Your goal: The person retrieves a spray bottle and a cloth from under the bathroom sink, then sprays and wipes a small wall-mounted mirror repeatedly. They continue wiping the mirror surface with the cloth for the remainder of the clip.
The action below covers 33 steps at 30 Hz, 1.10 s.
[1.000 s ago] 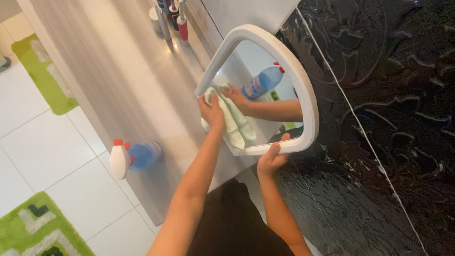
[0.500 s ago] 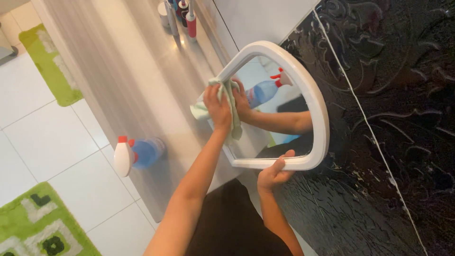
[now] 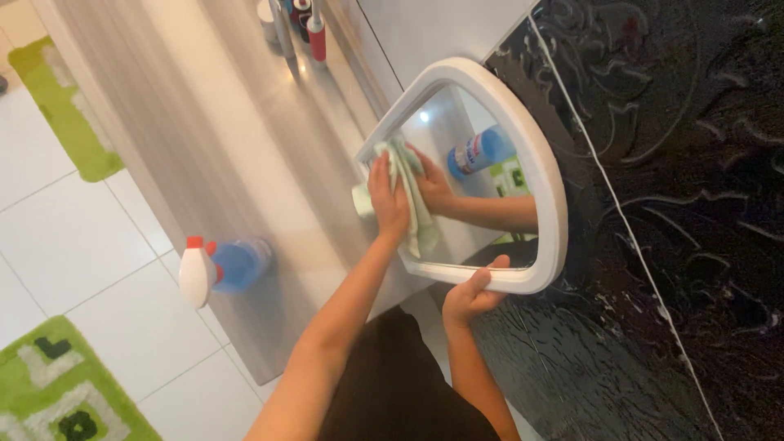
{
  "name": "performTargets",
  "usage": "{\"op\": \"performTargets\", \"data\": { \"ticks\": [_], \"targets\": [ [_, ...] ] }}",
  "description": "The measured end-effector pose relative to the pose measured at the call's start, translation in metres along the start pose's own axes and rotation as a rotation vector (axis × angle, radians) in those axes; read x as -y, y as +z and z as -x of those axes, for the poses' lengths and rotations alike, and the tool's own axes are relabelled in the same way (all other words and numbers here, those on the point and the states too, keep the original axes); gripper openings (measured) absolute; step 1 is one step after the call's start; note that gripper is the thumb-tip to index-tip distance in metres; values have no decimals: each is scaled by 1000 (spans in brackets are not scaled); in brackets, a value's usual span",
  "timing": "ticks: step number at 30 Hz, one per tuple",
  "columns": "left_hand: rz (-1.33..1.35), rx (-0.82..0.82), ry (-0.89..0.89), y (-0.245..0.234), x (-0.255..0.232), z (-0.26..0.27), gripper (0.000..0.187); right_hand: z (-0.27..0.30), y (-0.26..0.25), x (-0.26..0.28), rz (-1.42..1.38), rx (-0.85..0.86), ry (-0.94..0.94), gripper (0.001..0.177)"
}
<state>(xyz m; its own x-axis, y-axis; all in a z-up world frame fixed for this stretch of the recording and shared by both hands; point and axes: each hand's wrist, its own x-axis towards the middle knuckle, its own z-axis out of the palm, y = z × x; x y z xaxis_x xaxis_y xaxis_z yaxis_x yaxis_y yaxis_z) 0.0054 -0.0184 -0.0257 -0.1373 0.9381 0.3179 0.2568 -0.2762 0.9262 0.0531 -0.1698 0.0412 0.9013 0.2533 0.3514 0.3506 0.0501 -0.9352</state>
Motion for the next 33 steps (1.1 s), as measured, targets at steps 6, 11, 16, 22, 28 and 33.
{"op": "performTargets", "data": {
  "ticks": [6,11,16,22,28,33],
  "targets": [
    [-175,-124,50,19,80,-27,50,-1,-1,-10,-8,-12,5,40],
    [-338,32,-65,1,108,6,53,-2,0,-12,-10,-36,27,40],
    [-362,296,-66,-37,83,45,63,1,-2,-15,-62,-42,44,41],
    [-472,315,49,-28,128,6,51,3,-4,-16,-84,-14,1,41],
    [-568,312,70,-36,81,32,49,9,-1,-13,-33,-28,56,41],
    [-461,517,-3,-66,34,106,50,7,3,3,-75,-68,78,41]
  ]
}}
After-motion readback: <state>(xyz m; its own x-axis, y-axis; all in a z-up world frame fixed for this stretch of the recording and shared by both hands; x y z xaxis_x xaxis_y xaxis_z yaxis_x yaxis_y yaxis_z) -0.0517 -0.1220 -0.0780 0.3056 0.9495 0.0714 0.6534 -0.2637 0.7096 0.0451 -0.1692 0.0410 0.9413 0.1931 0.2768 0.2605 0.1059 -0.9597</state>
